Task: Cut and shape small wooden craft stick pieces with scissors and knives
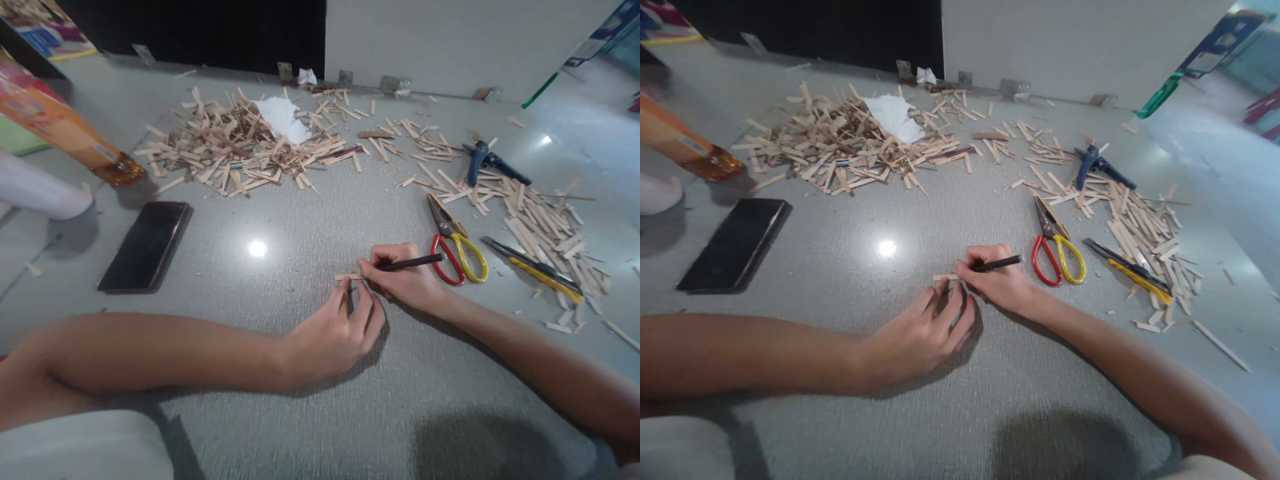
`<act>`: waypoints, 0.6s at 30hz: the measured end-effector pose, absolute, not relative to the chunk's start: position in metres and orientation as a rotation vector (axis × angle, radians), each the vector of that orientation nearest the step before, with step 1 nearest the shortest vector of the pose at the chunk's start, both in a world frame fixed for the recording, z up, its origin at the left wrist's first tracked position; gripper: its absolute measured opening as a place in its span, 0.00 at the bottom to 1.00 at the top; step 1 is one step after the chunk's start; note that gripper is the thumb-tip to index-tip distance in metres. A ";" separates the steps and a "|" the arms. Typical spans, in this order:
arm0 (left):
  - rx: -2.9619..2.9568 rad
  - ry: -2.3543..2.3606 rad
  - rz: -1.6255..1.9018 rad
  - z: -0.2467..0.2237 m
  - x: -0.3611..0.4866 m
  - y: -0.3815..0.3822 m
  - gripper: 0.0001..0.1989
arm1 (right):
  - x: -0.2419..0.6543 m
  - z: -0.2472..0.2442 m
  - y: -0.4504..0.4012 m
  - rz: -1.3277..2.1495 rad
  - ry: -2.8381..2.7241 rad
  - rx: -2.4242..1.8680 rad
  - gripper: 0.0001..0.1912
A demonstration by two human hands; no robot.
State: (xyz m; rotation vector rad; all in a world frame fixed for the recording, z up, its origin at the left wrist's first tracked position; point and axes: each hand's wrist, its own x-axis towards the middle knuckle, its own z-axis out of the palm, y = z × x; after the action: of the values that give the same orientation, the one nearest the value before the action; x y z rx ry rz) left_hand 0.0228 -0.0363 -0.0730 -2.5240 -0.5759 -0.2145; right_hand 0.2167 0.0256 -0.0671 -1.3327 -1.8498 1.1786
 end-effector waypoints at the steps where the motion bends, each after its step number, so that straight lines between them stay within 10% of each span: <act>1: -2.526 -0.575 -0.206 -0.073 0.023 -0.036 0.22 | 0.217 -0.067 0.026 1.204 -1.838 -1.338 0.27; 18: -2.553 -0.562 -0.195 -0.074 0.022 -0.036 0.22 | 0.215 -0.068 0.027 1.277 -1.763 -1.342 0.26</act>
State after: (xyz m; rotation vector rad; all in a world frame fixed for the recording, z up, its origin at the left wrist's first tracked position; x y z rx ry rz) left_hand 0.0225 -0.0364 -0.0741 -2.5526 -0.5624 -0.1954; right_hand 0.2148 0.0269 -0.0676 -1.3420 -1.7633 1.2766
